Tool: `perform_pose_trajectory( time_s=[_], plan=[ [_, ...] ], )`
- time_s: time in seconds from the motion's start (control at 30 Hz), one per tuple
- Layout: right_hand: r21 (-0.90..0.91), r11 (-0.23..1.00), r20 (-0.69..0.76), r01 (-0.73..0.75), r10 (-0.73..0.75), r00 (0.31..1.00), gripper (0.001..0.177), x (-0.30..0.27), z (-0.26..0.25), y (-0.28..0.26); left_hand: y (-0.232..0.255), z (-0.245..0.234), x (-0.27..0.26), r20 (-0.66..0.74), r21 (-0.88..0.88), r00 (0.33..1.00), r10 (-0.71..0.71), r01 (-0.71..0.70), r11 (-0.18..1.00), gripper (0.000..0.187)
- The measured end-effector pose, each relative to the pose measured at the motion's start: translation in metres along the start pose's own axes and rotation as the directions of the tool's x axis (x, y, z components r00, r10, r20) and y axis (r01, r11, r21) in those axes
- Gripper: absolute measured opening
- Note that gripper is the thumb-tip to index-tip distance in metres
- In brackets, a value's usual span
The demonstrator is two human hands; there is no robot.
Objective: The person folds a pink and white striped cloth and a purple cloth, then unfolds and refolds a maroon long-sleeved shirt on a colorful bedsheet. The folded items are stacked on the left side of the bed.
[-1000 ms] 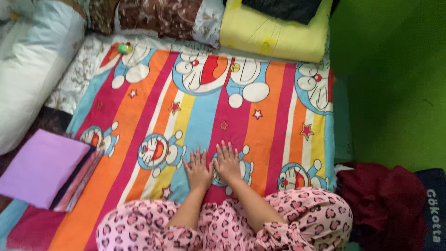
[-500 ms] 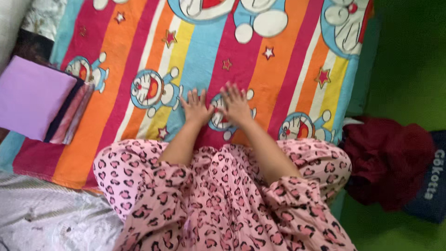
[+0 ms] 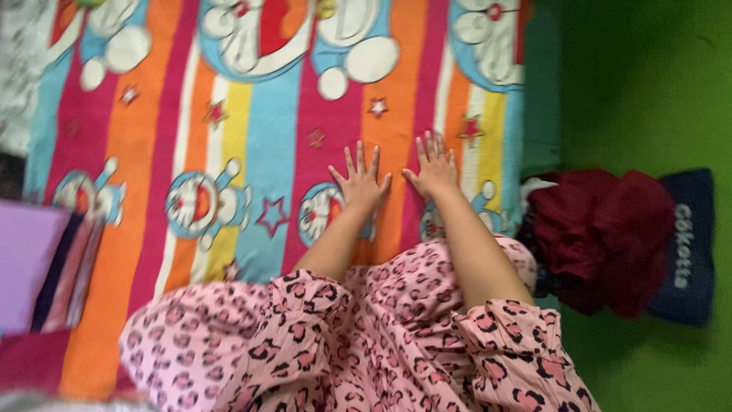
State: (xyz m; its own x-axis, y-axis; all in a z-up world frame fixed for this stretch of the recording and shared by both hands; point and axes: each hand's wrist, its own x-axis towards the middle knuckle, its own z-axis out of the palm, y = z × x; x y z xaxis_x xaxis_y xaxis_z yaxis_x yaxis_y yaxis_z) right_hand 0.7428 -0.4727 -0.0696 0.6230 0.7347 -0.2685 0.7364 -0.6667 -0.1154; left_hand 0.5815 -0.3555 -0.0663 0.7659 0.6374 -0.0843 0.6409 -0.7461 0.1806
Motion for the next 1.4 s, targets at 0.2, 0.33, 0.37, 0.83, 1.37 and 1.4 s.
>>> perform_pose_trajectory(
  time_s=[0.2,0.33,0.37,0.83,1.37,1.4],
  plan=[
    [0.087,0.989,-0.027,-0.123,0.126,0.992,0.095,-0.002,0.006,0.092,0.073,0.010,0.036,-0.058,0.051,0.968,0.243,-0.240,0.969,0.076],
    [0.177,0.938,-0.015,-0.296,0.304,0.953,0.096,-0.031,0.000,0.171,0.143,0.006,0.046,-0.083,0.070,0.932,0.352,-0.347,0.935,0.078],
    [0.185,0.922,-0.005,-0.340,0.347,0.938,0.096,-0.041,-0.003,0.190,0.164,0.003,0.047,-0.059,0.077,0.923,0.381,-0.376,0.923,0.080],
    [0.631,0.237,0.003,-0.739,0.952,0.307,0.069,-0.255,0.121,0.348,0.249,0.025,0.014,0.491,0.063,0.752,0.440,-0.534,0.843,0.081],
    [0.980,-0.199,0.186,0.016,0.880,-0.437,0.034,-0.227,0.147,0.356,0.247,0.010,0.015,0.562,0.090,0.713,0.419,-0.556,0.826,0.081],
    [0.957,-0.261,0.289,0.123,0.851,-0.439,0.038,-0.222,0.140,0.359,0.246,0.010,0.016,0.560,0.074,0.713,0.422,-0.551,0.831,0.081]
  ],
)
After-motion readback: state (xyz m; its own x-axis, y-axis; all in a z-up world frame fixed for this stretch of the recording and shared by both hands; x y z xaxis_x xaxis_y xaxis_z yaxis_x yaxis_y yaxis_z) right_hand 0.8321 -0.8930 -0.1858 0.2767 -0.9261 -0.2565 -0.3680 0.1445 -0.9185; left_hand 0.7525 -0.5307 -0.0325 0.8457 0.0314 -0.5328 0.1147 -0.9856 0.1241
